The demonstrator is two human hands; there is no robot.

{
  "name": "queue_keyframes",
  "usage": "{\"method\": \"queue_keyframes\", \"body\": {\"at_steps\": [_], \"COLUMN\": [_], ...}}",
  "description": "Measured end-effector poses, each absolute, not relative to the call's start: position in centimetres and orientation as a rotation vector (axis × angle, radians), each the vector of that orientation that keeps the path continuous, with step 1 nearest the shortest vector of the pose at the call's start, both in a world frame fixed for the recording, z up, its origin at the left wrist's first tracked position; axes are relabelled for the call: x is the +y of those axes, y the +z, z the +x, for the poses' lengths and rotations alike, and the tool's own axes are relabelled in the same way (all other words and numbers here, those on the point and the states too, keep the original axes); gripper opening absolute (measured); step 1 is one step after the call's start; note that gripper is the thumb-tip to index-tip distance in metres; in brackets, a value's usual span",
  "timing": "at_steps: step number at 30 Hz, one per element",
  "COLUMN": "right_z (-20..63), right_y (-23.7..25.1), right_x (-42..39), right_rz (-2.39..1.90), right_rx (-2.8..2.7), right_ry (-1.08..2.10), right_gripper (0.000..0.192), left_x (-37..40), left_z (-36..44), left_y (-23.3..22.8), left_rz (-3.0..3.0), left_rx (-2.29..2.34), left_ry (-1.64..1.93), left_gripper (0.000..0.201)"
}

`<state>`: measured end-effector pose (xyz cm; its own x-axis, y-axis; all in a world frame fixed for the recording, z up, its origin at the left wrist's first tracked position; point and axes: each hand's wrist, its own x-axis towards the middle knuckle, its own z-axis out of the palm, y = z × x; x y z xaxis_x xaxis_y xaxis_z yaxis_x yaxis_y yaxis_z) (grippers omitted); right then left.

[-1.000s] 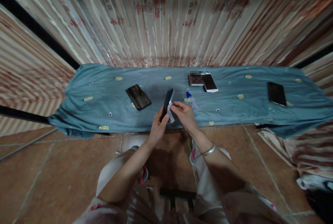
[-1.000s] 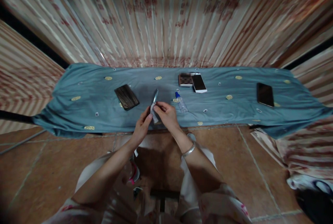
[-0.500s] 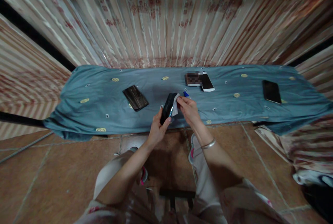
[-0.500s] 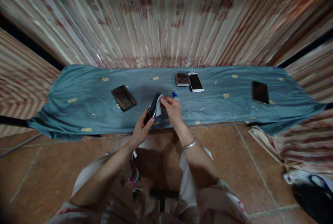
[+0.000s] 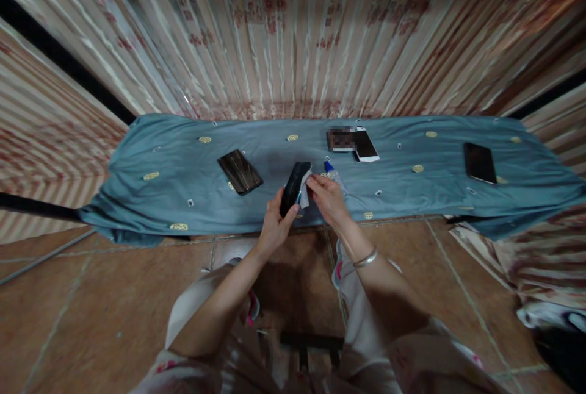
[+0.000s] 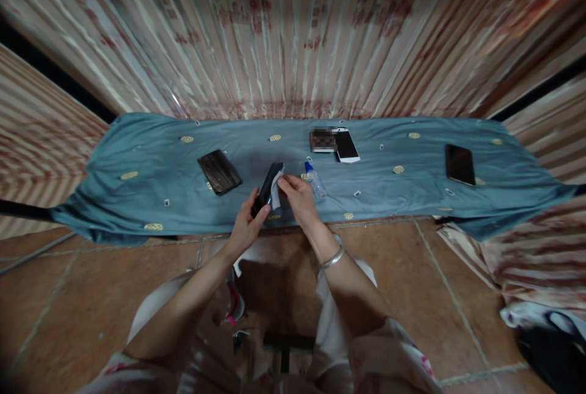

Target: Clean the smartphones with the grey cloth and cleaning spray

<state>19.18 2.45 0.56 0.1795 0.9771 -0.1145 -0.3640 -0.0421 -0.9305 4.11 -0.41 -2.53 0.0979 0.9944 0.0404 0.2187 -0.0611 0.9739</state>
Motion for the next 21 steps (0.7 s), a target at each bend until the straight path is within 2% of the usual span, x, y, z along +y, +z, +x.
{"method": "queue_keyframes", "body": {"at_steps": [8,21], "right_z": [17.9,20.9], "right_y": [0.3,0.3], "right_x": [1.6,3.1], "right_rz": [-1.142,-1.092], "right_rx": [-0.796,-0.747], "right_ry": [1.314,1.234], "right_gripper": [0.041,0.038], "left_x": [0.2,-1.0], "left_z": [3.6,4.2], "left_y": [-2.9,-2.4], "left_rz": [1.43,1.549], "left_rx": [1.261,1.223], "left_ry": [1.107,1.047], "left_gripper": [0.078,0.076]}}
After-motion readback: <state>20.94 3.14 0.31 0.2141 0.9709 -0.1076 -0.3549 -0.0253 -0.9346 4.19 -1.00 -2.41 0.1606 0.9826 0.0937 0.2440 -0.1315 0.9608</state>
